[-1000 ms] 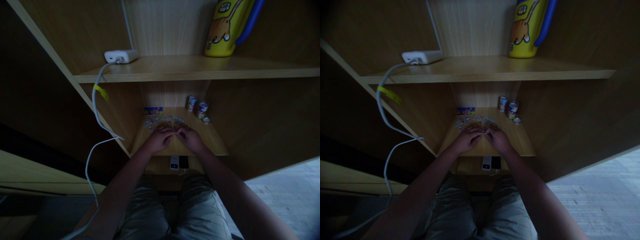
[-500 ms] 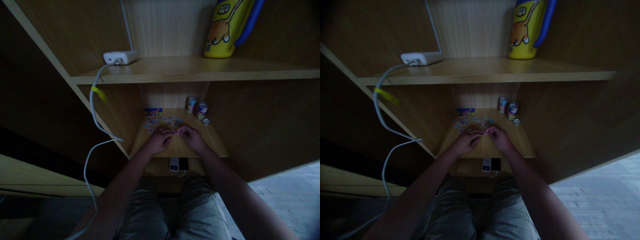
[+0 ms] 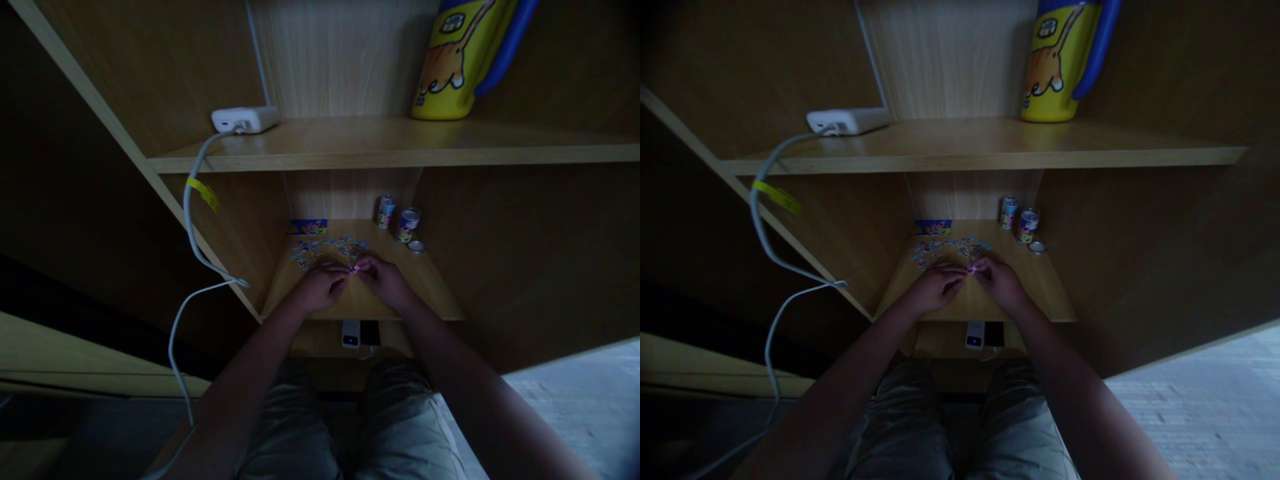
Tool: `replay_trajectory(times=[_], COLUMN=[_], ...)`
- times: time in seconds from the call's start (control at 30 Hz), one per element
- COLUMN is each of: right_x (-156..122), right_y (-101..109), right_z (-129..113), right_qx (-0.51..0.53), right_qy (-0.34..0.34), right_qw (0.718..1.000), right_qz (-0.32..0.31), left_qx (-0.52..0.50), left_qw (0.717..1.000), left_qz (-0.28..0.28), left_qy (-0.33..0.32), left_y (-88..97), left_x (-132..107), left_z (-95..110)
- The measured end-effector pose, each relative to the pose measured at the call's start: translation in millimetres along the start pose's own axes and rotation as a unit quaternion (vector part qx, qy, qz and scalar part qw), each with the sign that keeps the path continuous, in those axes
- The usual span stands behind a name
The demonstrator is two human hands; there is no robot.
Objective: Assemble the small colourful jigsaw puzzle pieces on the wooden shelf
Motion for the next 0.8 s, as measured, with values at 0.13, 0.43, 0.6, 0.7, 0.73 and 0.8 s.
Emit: replay_trajectory(times=[0.13, 0.43, 0.6, 0.7, 0.73, 0.8], right_x=[-1.1, -2.6, -2.5, -1.9, -1.7, -1.5], right_y=[-4.6, -3.4, -4.9, -5.0, -5.0, -5.6], right_z=[-0.7, -8.6, -7.4, -9.8, -10.8, -12.4], right_qx=[-0.038, -0.037, -0.06, -0.077, -0.082, -0.096], right_qy=[0.014, 0.015, 0.02, 0.026, 0.029, 0.035], right_qw=[0.999, 0.999, 0.998, 0.997, 0.996, 0.995], right_qz=[-0.014, -0.014, -0.015, -0.015, -0.015, -0.017], left_qx=[0.003, 0.009, 0.008, 0.008, 0.007, 0.004], left_qw=[1.0, 1.0, 1.0, 1.0, 1.0, 1.0], left_qz=[-0.001, -0.017, -0.007, -0.003, -0.003, -0.003], left_qy=[-0.003, -0.009, -0.007, -0.004, -0.004, -0.005], left_y=[-0.9, -2.3, 0.0, 0.0, -0.2, -0.3], left_x=[-0.2, 0.0, 0.0, -0.4, -0.5, -0.6], left_z=[-0.1, 1.8, 2.4, 1.2, 0.9, 0.8])
Point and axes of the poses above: each hand's wrist, its own x-axis towards the middle knuckle, its own y-axis out of the back of the hand, z = x × y, the point moved 10 cm from there along x, towards the middle knuckle, and after that the axes turned 10 degrees about z, right-handed, at the moved point
